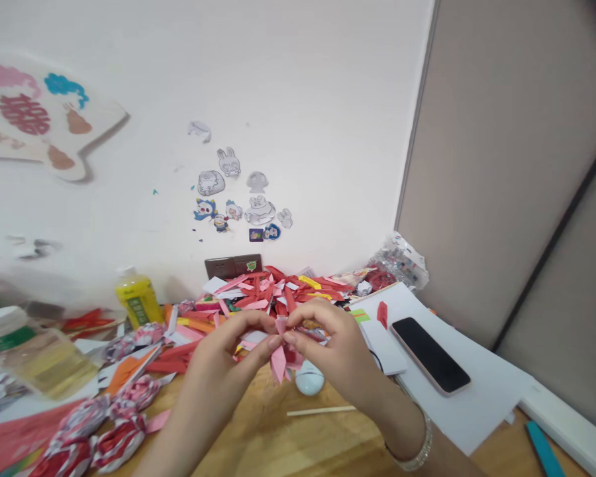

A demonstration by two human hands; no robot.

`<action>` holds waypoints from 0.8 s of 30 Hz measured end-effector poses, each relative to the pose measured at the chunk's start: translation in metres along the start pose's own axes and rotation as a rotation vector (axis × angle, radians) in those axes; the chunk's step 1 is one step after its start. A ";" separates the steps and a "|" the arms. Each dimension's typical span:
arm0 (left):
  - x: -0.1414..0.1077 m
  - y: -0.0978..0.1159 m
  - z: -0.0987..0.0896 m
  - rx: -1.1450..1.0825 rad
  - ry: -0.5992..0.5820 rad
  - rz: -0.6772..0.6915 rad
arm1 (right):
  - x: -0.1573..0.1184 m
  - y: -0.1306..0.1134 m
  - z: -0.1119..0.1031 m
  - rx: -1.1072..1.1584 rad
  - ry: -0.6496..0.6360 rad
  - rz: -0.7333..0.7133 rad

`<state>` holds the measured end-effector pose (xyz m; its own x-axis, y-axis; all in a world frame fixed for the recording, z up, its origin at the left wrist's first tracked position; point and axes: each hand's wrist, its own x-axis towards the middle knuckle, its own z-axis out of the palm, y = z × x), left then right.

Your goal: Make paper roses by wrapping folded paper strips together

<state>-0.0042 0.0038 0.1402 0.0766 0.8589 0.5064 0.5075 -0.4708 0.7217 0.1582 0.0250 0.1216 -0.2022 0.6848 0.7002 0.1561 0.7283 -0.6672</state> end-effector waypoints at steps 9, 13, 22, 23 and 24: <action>-0.001 0.000 0.000 0.002 -0.001 0.060 | 0.001 -0.001 -0.003 0.027 -0.050 -0.013; -0.002 0.000 -0.001 0.032 -0.017 0.118 | 0.002 -0.002 -0.004 0.019 -0.063 -0.077; -0.004 0.001 -0.006 0.018 -0.119 0.120 | 0.004 -0.005 -0.009 -0.016 -0.134 -0.099; -0.004 0.001 -0.007 0.010 -0.138 0.112 | 0.004 -0.005 -0.010 -0.010 -0.150 -0.097; -0.004 0.001 -0.006 -0.002 -0.156 0.099 | 0.004 -0.005 -0.011 -0.004 -0.166 -0.097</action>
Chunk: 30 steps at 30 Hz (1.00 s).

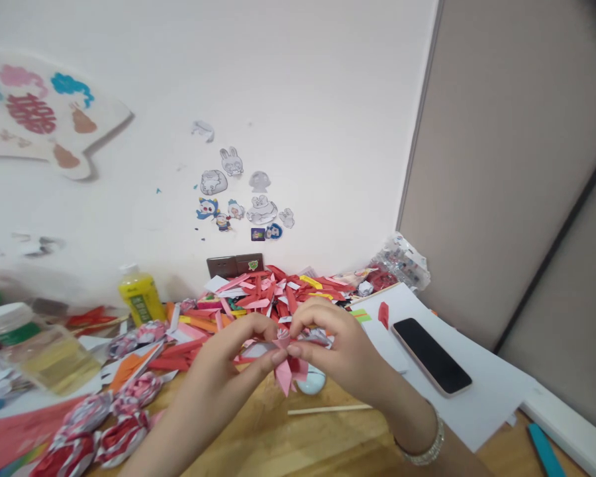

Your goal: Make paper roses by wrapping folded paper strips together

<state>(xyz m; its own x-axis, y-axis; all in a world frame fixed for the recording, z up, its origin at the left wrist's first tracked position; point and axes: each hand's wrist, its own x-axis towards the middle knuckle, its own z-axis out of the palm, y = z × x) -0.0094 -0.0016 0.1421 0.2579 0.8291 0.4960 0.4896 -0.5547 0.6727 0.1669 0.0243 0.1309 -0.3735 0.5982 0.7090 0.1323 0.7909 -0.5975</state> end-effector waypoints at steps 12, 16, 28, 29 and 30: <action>0.002 0.000 0.001 0.031 -0.056 -0.039 | -0.001 0.000 0.001 -0.103 -0.055 0.097; 0.001 -0.003 0.002 0.027 -0.063 -0.034 | -0.002 0.003 0.003 -0.030 -0.085 0.149; 0.004 -0.008 0.004 0.072 -0.067 -0.081 | -0.002 0.008 0.003 0.161 -0.220 0.295; 0.003 -0.008 0.002 0.078 -0.070 -0.089 | -0.002 0.008 0.003 0.170 -0.217 0.303; 0.003 -0.007 0.001 0.083 -0.084 -0.099 | -0.002 0.009 0.003 0.168 -0.206 0.305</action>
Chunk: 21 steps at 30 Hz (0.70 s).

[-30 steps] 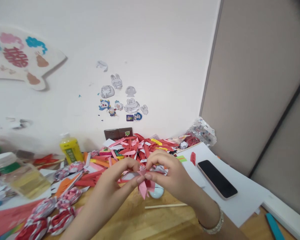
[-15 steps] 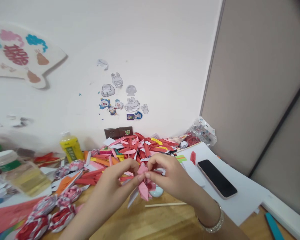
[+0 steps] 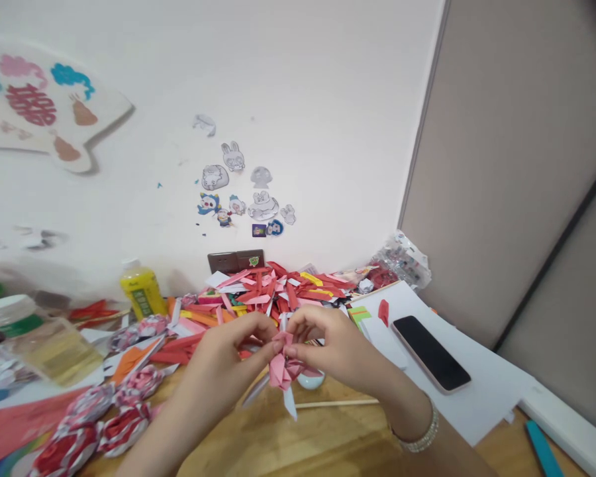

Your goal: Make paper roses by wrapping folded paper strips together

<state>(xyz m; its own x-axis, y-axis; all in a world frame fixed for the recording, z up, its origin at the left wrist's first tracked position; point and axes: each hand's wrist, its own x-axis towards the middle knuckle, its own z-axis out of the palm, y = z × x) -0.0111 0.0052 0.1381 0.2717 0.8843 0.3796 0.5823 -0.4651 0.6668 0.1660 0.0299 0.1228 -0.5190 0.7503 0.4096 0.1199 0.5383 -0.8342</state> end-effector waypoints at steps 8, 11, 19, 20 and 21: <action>0.000 -0.005 -0.004 0.040 -0.088 -0.087 | 0.000 0.004 -0.001 -0.125 -0.025 -0.096; 0.002 -0.009 -0.001 0.084 -0.035 -0.092 | 0.000 0.004 0.000 -0.208 0.021 -0.121; 0.001 -0.008 -0.004 -0.080 -0.146 -0.130 | 0.001 0.011 0.004 -0.059 0.014 -0.055; 0.001 -0.009 -0.006 -0.150 -0.173 -0.138 | 0.001 0.012 0.004 -0.056 0.021 -0.058; 0.001 -0.010 -0.007 -0.227 -0.187 -0.155 | 0.001 0.012 0.004 -0.057 0.031 -0.068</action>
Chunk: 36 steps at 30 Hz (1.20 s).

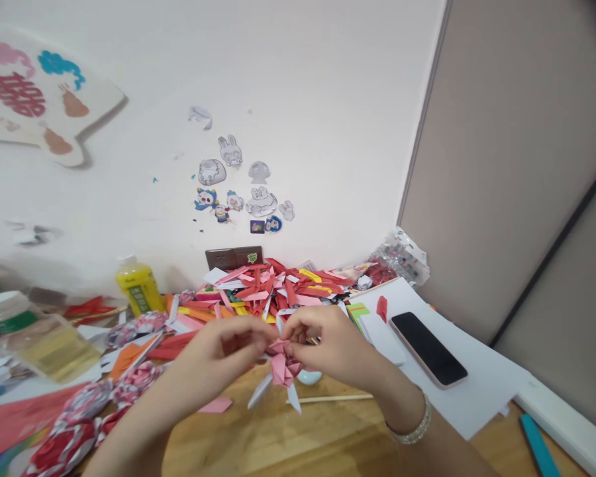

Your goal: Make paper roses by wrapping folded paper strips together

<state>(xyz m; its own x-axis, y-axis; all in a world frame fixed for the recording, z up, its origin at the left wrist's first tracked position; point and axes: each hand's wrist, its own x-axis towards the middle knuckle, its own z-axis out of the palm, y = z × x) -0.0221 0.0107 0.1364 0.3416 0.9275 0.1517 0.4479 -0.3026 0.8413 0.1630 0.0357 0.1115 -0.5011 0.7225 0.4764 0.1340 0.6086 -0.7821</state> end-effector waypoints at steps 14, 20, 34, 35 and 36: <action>0.009 -0.012 0.001 -0.253 0.045 -0.108 | -0.001 -0.008 0.005 -0.130 0.006 -0.138; 0.010 -0.007 0.001 -0.224 0.118 -0.141 | 0.001 0.001 0.004 -0.196 -0.012 -0.469; 0.009 -0.006 0.000 -0.247 0.144 -0.119 | 0.002 -0.004 0.001 -0.189 -0.065 -0.227; 0.009 -0.007 0.000 -0.236 0.149 -0.118 | 0.002 -0.005 0.002 -0.202 -0.068 -0.235; 0.009 -0.007 0.000 -0.223 0.153 -0.116 | 0.002 -0.005 0.003 -0.218 -0.078 -0.256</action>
<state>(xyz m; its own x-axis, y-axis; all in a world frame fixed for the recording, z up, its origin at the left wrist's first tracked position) -0.0220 0.0211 0.1321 0.1625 0.9806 0.1097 0.2786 -0.1522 0.9483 0.1592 0.0328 0.1156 -0.6051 0.5149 0.6072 0.1704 0.8288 -0.5330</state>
